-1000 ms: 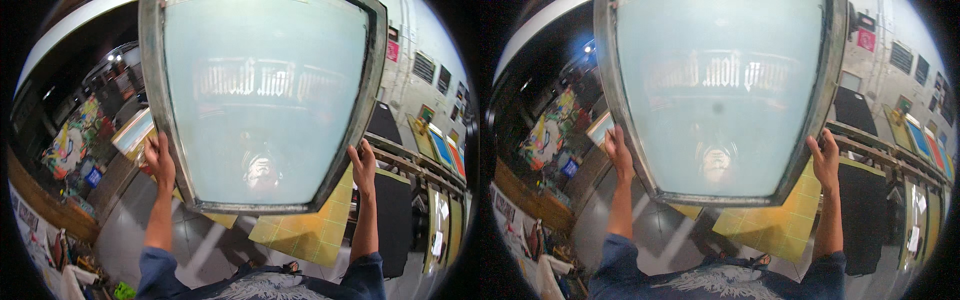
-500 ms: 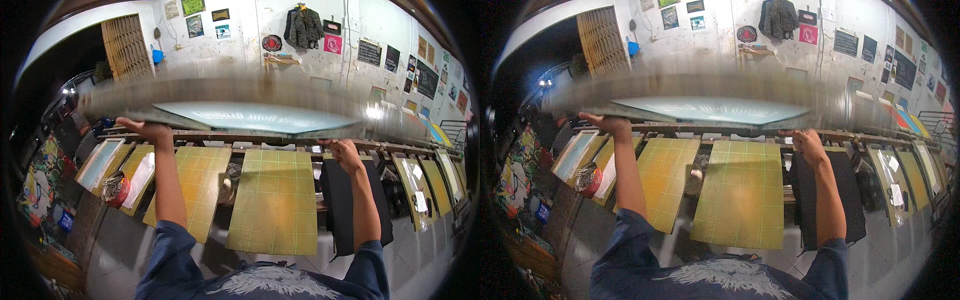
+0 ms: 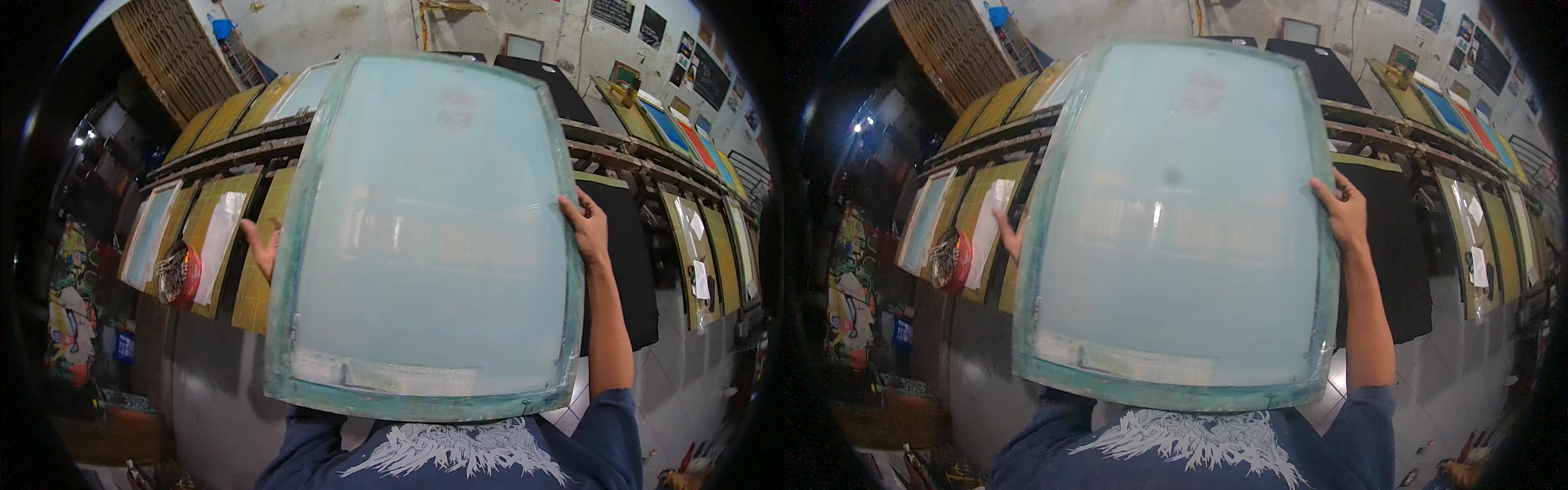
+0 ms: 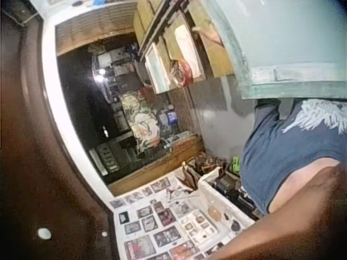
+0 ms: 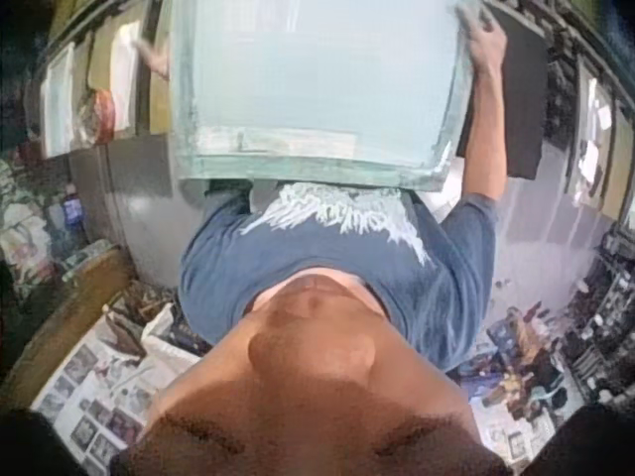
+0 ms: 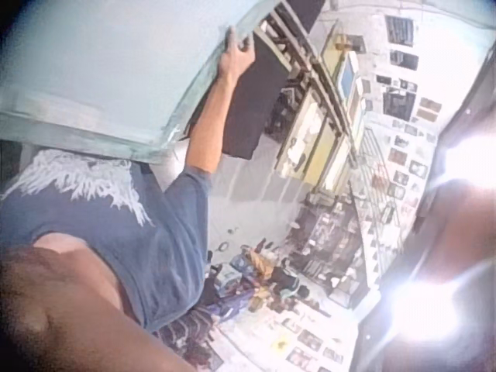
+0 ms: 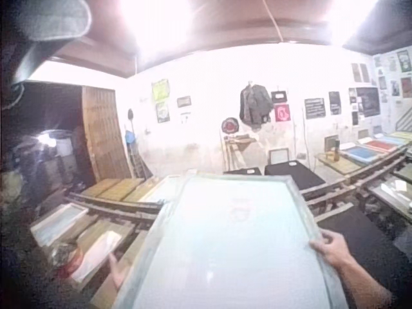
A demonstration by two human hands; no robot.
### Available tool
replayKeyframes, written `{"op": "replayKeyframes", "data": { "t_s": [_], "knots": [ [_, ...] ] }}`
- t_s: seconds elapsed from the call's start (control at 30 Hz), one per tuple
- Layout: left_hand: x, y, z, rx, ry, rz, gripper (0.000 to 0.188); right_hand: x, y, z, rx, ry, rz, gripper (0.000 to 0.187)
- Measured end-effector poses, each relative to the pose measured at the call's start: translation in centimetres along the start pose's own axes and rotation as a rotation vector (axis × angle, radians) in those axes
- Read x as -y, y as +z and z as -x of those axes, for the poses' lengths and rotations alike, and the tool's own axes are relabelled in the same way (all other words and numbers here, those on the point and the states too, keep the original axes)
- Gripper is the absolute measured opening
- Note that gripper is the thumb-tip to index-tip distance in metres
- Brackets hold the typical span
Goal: The person handles a rectangular screen frame, placing it on a workbench and securing it with metal clips. They repeatedly adjust the frame's position and fasten clips along the edges to hold it in place on the bench.
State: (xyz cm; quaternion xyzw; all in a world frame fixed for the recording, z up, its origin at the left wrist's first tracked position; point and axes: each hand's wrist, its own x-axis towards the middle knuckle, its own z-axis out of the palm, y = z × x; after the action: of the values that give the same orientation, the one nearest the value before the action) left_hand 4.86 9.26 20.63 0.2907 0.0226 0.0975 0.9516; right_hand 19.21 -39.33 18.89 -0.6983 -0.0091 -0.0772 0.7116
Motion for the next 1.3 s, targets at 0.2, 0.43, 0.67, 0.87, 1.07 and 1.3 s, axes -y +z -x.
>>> {"op": "replayKeyframes", "data": {
  "t_s": [0.2,0.43,0.67,0.87,1.07,1.3],
  "knots": [
    [1.0,-0.1,2.4,-0.007,-0.002,-0.475,0.06,0.7,-1.3,-1.1,-0.036,-0.059,0.119,0.053],
    [0.8,2.9,2.8,-0.3,-0.135,-0.577,0.039,1.7,-2.3,-1.3,-0.04,0.06,0.326,0.056],
    [1.6,1.4,2.5,-0.237,-0.211,-0.46,0.036,0.7,-3.2,-3.6,0.09,0.071,0.498,0.059],
    [1.7,1.1,3.5,-0.279,-0.214,-0.462,0.036,0.0,-2.8,-2.6,0.078,0.091,0.463,0.059],
    [1.7,0.1,3.7,-0.265,-0.179,-0.459,0.038,0.0,-2.3,-2.3,0.081,0.036,0.383,0.057],
    [2.1,-0.3,3.2,-0.297,-0.182,-0.593,0.041,-0.9,-2.1,-2.0,0.068,-0.028,0.331,0.053]
  ]
}}
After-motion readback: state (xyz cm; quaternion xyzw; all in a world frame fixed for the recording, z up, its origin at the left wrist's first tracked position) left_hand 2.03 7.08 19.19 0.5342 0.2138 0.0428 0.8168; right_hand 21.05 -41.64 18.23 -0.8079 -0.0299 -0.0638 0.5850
